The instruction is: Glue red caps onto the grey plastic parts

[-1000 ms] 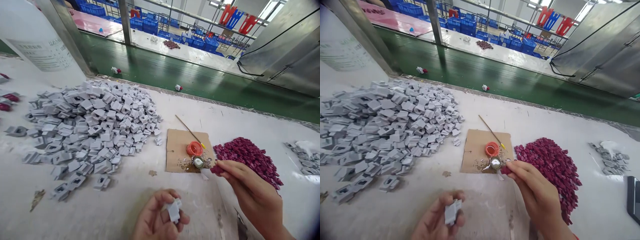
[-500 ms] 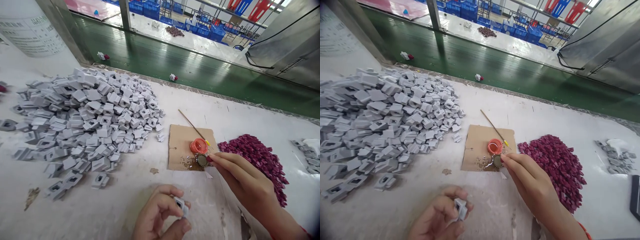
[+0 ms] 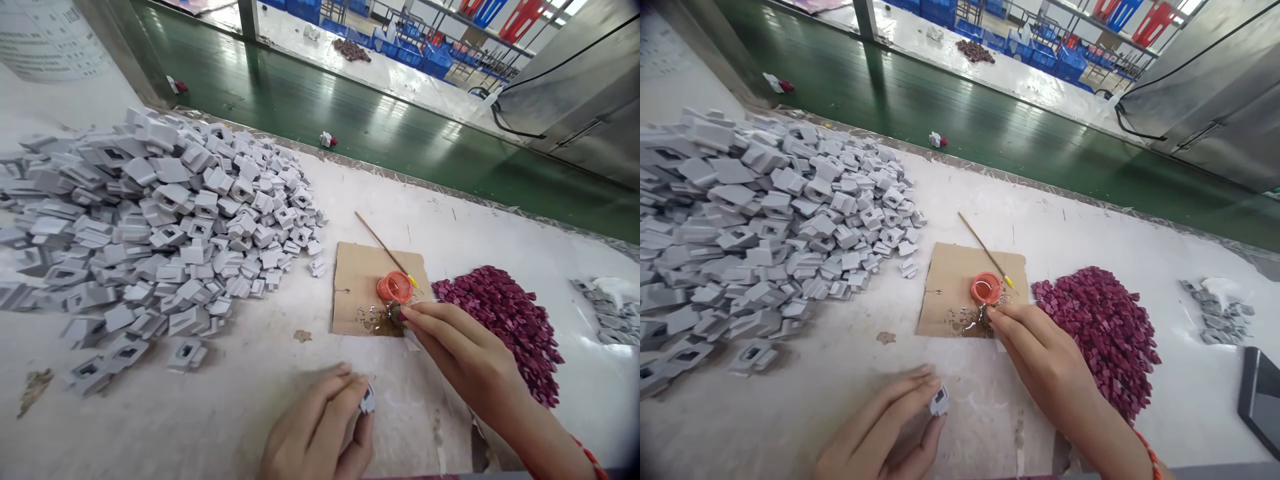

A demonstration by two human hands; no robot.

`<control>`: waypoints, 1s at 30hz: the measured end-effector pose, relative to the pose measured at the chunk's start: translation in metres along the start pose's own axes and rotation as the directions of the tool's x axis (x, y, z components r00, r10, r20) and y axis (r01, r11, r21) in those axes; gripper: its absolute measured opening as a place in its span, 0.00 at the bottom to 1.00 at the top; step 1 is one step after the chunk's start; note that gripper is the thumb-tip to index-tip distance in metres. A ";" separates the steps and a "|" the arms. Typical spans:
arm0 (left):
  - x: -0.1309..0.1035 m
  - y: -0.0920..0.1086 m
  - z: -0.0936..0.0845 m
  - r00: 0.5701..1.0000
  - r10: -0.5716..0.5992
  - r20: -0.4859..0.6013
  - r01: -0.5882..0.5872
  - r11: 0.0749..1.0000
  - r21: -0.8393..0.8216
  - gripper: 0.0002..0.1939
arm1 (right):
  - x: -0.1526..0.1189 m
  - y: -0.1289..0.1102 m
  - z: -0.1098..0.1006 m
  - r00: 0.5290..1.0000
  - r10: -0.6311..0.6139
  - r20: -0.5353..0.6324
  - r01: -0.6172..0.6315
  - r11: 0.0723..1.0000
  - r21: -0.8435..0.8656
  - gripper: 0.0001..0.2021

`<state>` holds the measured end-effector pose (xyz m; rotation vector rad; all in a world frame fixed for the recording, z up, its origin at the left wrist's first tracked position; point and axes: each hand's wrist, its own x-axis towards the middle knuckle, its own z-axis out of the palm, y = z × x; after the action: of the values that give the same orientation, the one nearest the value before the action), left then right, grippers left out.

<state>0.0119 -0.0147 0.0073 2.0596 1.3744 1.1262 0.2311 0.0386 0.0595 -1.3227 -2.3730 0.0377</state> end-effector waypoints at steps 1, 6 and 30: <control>0.001 -0.001 0.001 1.000 0.017 -0.013 -0.018 1.000 -0.008 0.14 | -0.001 -0.002 -0.001 1.000 0.007 -0.015 -0.007 1.000 -0.006 0.12; 0.006 -0.001 0.001 1.000 -0.012 -0.020 0.010 0.996 -0.093 0.12 | -0.013 -0.027 -0.007 0.991 0.118 -0.070 -0.109 0.987 0.121 0.13; 0.005 -0.002 -0.004 0.999 0.015 0.042 -0.012 0.998 -0.066 0.13 | -0.011 -0.071 0.012 0.993 0.103 0.053 -0.116 0.871 0.477 0.09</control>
<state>0.0090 -0.0096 0.0103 2.0372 1.2883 1.1113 0.1746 -0.0071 0.0605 -1.2055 -2.1090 0.6402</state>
